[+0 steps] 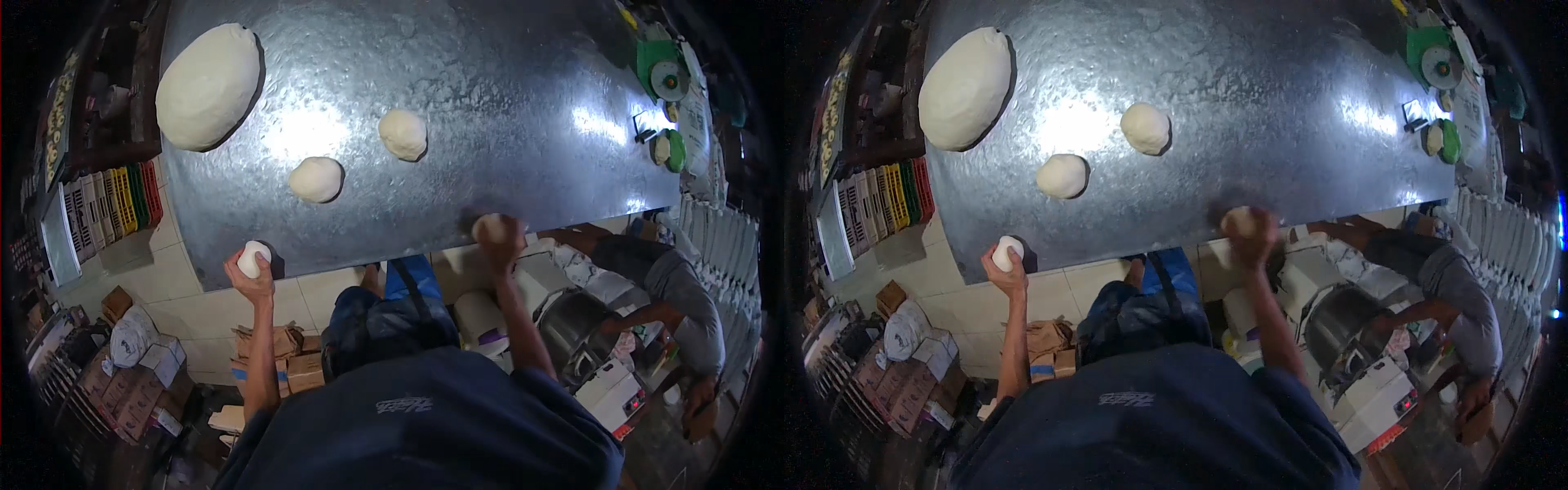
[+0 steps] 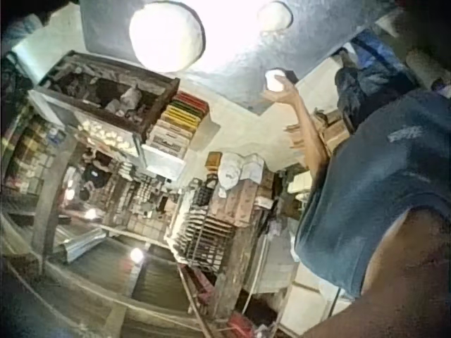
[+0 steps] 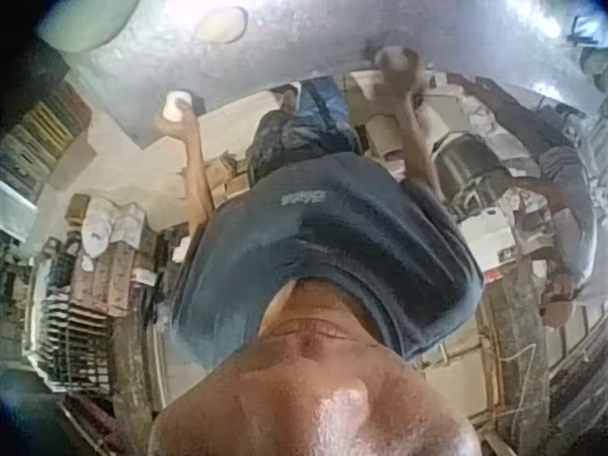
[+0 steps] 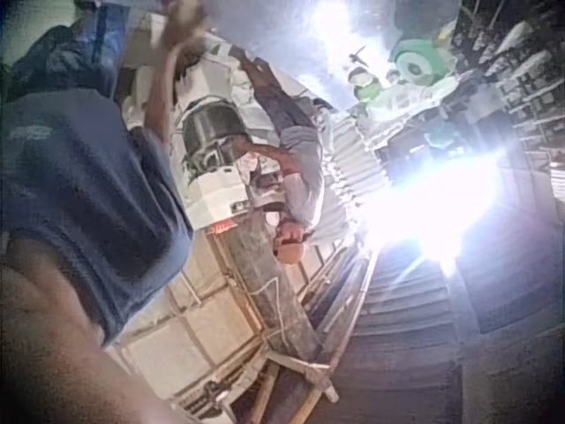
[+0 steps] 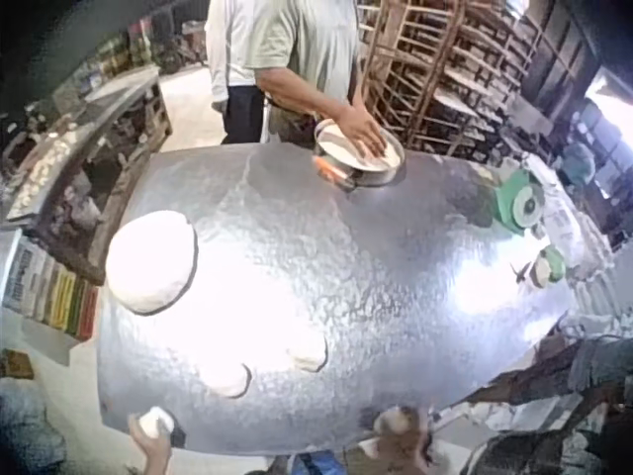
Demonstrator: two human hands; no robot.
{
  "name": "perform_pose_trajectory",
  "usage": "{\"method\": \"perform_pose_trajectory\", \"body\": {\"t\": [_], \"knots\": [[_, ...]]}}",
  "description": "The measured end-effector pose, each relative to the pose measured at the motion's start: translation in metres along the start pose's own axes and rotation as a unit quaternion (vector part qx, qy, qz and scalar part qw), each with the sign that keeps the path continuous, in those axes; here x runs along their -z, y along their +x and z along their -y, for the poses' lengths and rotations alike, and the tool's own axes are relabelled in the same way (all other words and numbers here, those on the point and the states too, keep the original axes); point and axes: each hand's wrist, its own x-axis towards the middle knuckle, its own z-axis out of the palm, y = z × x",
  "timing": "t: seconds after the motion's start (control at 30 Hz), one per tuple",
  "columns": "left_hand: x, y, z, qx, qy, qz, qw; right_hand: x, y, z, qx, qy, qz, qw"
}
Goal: Knead and divide large portions of dough on a metal workbench in a bakery.
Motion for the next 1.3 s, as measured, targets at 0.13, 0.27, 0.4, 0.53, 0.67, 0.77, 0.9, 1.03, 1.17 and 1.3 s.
{"method": "perform_pose_trajectory", "body": {"t": [0.13, 0.27, 0.4, 0.53, 0.67, 0.77, 0.9, 1.03, 1.17, 1.3], "knots": [[-0.026, 0.077, 0.02, 0.209, -0.069, -0.063, 0.973, -0.024, 0.036, -0.063, -0.36, 0.046, -0.17, 0.916], [-0.028, 0.036, -0.021, 0.054, -0.073, -0.075, 0.993, -0.025, 0.011, -0.023, -0.182, 0.011, -0.139, 0.973], [-0.038, 0.087, -0.006, 0.156, 0.011, -0.117, 0.981, -0.031, 0.022, -0.061, -0.3, -0.007, -0.147, 0.943], [-0.065, 0.11, -0.06, 0.228, 0.035, -0.122, 0.965, -0.077, 0.108, 0.001, -0.305, -0.053, -0.137, 0.941], [-0.055, 0.067, -0.1, 0.022, 0.017, -0.062, 0.998, -0.08, 0.075, 0.074, -0.133, -0.006, -0.041, 0.99], [-0.037, 0.005, -0.104, 0.005, -0.047, -0.007, 0.999, -0.047, 0.021, 0.1, -0.005, 0.014, 0.022, 1.0], [-0.008, 0.012, -0.06, 0.063, -0.163, 0.04, 0.984, 0.004, 0.012, 0.067, -0.212, 0.165, 0.065, 0.961], [0.005, 0.064, -0.01, 0.09, -0.111, -0.053, 0.988, 0.022, 0.01, 0.002, -0.269, 0.21, -0.061, 0.938], [-0.006, 0.088, 0.029, 0.216, -0.055, -0.097, 0.97, -0.009, 0.03, -0.05, -0.333, 0.089, -0.099, 0.934], [-0.035, 0.083, -0.047, 0.225, -0.019, -0.14, 0.964, -0.051, 0.06, 0.036, -0.242, 0.098, -0.101, 0.96]]}}
